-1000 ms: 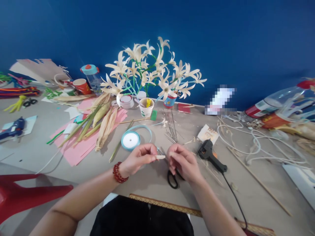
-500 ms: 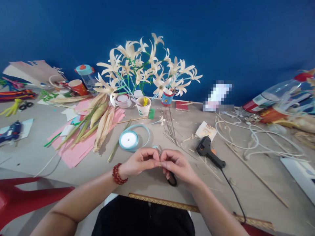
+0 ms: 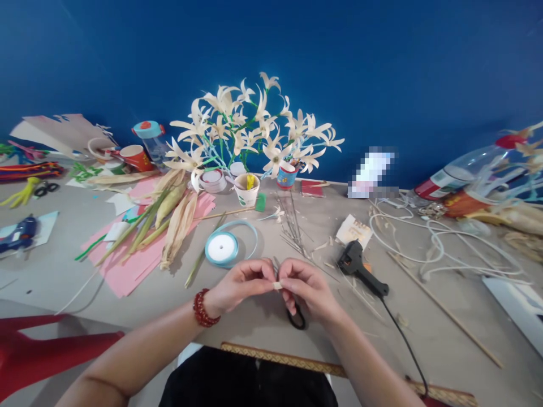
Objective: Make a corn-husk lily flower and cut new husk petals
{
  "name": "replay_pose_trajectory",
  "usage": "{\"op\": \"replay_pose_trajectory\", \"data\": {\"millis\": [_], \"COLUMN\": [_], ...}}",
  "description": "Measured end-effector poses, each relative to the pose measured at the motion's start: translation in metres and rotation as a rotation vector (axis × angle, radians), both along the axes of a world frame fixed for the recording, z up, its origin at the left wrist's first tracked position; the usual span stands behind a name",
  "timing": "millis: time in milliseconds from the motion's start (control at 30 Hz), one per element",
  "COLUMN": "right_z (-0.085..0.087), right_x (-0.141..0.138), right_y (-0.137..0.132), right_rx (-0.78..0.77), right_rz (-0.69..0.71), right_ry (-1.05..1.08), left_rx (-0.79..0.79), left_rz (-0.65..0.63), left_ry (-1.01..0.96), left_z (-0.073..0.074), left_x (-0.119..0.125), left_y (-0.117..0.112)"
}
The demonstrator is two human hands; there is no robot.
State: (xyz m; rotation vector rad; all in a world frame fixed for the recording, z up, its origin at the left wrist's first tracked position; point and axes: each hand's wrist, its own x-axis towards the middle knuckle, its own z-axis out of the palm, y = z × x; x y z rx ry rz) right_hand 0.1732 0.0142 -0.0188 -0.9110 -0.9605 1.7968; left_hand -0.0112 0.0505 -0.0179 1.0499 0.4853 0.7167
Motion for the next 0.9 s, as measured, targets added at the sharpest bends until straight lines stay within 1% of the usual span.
{"op": "replay_pose_trajectory", "data": {"millis": [100, 200, 300, 367, 467, 600, 733, 900], "right_z": [-0.002, -0.0035, -0.003, -0.0023, -0.0017, -0.0009, -0.0018, -0.005], "right_x": [-0.0008, 0.0009, 0.0023, 0.002, 0.0007, -0.0008, -0.0015, 0.0017], "right_y": [0.0001, 0.0018, 0.0019, 0.0012, 0.0004, 0.0, -0.0007, 0.001], "right_rx": [-0.016, 0.0, 0.012, 0.009, 0.01, 0.03, 0.056, 0.006], "right_rz": [0.003, -0.037, -0.041, -0.017, -0.01, 0.03, 0.042, 0.033], "right_ry": [0.102, 0.192, 0.122, 0.055, 0.015, -0.006, -0.029, 0.059], "left_rx": [-0.029, -0.082, -0.08, -0.047, -0.002, 0.003, -0.03, -0.046], "left_rz": [-0.023, -0.033, -0.007, -0.003, 0.007, 0.027, 0.006, -0.012], "left_ry": [-0.112, -0.207, -0.165, -0.092, -0.019, -0.019, -0.019, -0.054], "left_z": [-0.0014, -0.0011, 0.0002, 0.0003, -0.0014, -0.0039, -0.0029, -0.0023], "left_x": [0.0009, 0.0003, -0.0007, -0.0011, -0.0011, -0.0009, -0.0006, 0.0014], "left_y": [0.0015, 0.0041, 0.0053, 0.0045, 0.0023, 0.0006, 0.0008, 0.0011]}}
